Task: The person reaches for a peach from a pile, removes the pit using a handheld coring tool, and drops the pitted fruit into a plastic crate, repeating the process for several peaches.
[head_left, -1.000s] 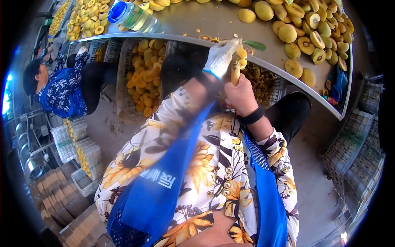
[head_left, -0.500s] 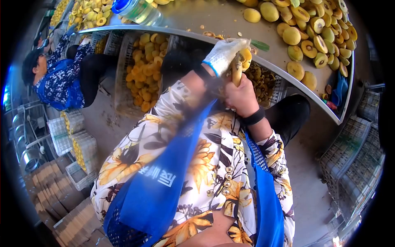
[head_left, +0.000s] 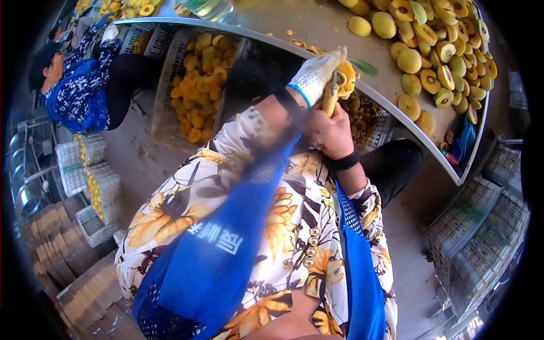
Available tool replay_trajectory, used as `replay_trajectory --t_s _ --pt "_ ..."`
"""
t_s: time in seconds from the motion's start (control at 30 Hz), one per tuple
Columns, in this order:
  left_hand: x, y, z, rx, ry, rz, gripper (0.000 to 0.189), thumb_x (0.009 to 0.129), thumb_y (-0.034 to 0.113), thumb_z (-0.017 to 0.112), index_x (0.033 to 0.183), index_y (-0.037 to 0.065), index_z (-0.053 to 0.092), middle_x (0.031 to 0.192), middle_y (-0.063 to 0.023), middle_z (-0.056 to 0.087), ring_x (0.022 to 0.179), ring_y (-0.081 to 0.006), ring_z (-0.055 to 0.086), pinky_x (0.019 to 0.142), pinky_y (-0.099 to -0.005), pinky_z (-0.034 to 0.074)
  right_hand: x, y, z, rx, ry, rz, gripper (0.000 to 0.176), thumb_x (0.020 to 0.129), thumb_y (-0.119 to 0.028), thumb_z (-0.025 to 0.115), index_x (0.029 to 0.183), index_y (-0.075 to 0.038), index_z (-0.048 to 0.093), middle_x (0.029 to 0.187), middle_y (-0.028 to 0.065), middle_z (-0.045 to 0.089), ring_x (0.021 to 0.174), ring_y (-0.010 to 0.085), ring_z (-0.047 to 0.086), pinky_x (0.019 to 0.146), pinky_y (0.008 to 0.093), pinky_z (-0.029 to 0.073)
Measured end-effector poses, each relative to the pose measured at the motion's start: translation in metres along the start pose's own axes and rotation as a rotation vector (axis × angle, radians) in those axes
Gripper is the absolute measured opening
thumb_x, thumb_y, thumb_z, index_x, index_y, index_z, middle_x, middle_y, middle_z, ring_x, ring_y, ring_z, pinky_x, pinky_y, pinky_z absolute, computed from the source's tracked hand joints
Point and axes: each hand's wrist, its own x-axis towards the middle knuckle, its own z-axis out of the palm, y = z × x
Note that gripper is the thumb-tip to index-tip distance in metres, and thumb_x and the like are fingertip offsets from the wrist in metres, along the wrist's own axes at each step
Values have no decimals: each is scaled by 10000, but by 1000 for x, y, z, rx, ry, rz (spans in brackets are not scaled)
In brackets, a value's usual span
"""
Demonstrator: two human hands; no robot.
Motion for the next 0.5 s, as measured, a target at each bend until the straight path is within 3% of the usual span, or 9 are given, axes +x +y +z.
replay_trajectory --t_s 0.03,0.1,0.17,0.23,0.3,0.37,0.4,0.5 --pt "-2 4 3 -38 34 26 347 863 346 563 922 4 568 778 -93 609 642 -163 592 527 -307 504 2 3 6 -195 117 -97 87 803 -80 527 879 -39 513 624 30 512 450 136 480 467 280 433" --pt "-10 17 6 -262 81 -153 377 866 397 540 913 23 557 770 -91 607 629 -162 587 511 -303 491 4 20 6 -637 362 -401 135 779 -89 562 873 7 554 688 128 602 592 204 596 573 300 476" --pt "-9 29 -6 -328 135 -273 421 868 467 502 903 49 536 732 -88 595 616 -173 592 475 -295 468 -1 19 3 -708 339 -449 191 777 -126 587 917 2 565 691 159 606 619 232 615 601 326 485" --pt "-22 38 2 -47 194 -31 426 870 470 496 909 48 539 734 -86 597 632 -183 603 471 -293 466 1 13 -4 -758 368 -436 204 770 -147 609 923 -15 579 687 157 609 618 235 620 594 325 485" --pt "-25 43 -4 101 153 -44 295 929 308 417 1035 45 498 881 -74 588 797 -185 582 669 -288 490 3 1 -8 -845 469 -318 216 757 -152 632 934 -33 597 681 161 609 594 233 613 577 318 484" --pt "8 7 -52 48 70 108 245 921 259 453 1036 48 500 891 -73 587 795 -189 578 690 -305 488 13 -2 -18 -777 511 -450 262 763 -158 643 982 -22 600 747 136 630 647 189 606 625 290 481" --pt "7 2 -52 99 45 180 236 915 241 471 1045 46 501 896 -74 588 794 -190 577 698 -311 487 20 1 -23 -697 519 -524 273 767 -159 646 995 -16 600 772 120 636 672 167 603 647 279 478" --pt "-26 9 -20 384 14 426 249 891 213 528 1059 30 516 890 -79 597 784 -186 582 703 -309 487 30 -9 -22 -616 483 -476 280 770 -160 662 986 7 601 789 84 630 694 114 577 673 250 467"
